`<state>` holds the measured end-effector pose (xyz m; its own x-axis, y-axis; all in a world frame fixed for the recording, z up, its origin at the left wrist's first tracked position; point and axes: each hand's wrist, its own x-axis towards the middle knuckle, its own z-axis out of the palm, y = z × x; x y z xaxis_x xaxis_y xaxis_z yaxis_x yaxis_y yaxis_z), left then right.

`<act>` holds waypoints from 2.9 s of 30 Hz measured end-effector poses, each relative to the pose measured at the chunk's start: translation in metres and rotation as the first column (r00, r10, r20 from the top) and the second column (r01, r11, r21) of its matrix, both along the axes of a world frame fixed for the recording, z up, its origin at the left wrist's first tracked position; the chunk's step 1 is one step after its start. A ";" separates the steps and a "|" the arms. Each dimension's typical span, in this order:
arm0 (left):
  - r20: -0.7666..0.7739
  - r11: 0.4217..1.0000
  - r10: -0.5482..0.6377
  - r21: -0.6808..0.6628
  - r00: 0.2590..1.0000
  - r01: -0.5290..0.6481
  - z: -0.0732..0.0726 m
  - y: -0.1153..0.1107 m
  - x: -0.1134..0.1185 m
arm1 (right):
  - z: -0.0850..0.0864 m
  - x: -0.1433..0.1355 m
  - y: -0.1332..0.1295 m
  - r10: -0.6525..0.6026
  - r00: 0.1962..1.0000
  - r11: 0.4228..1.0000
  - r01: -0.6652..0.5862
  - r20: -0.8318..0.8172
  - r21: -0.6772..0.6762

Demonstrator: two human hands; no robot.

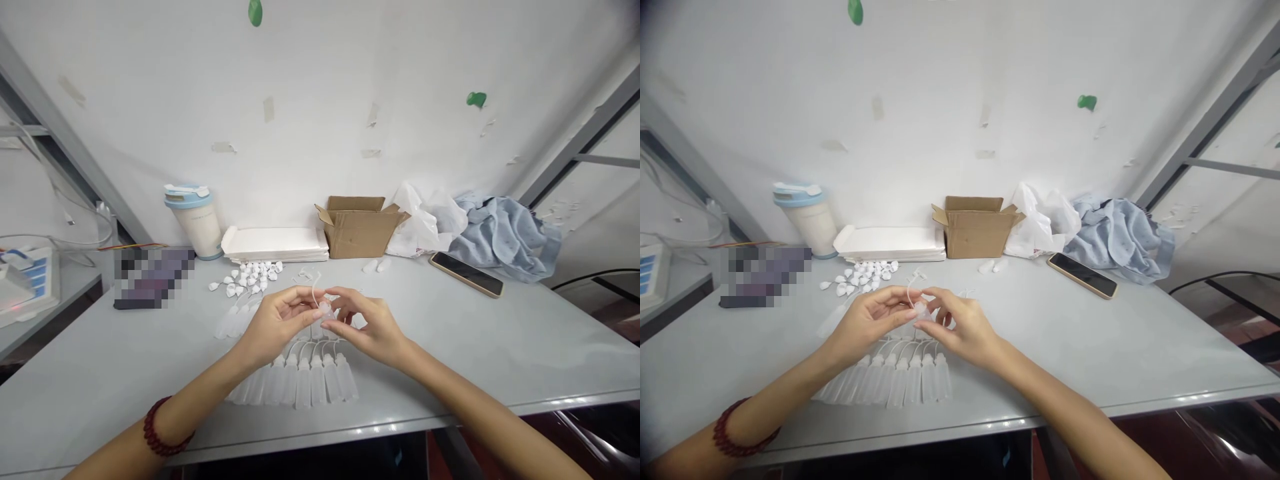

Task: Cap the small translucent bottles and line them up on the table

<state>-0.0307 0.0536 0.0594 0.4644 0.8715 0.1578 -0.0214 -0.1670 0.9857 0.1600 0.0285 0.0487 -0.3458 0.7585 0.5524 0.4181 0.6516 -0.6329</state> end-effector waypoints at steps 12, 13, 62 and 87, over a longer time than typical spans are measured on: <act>-0.117 0.658 0.364 0.734 0.924 -0.167 -0.003 -0.014 0.005 | 0.004 0.000 0.002 -0.138 0.982 0.980 0.116 -0.129 -0.163; -0.134 0.590 0.352 0.800 0.926 -0.109 -0.003 -0.015 0.005 | 0.005 0.000 0.001 -0.136 0.979 0.974 0.104 -0.150 -0.203; -0.773 0.706 0.153 0.521 0.616 0.479 -0.020 -0.045 0.048 | 0.002 0.071 0.065 -0.451 0.891 0.854 0.414 -0.051 -0.314; -0.766 0.830 0.349 0.520 0.540 0.202 -0.010 0.119 -0.013 | -0.039 0.127 0.105 -0.511 0.625 0.796 0.603 0.590 0.050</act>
<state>-0.0439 0.1726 0.0491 0.5552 0.8168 0.1569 0.7606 -0.5750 0.3016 0.2869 0.1331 0.0094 -0.0324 0.9598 0.2790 0.9679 0.0998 -0.2308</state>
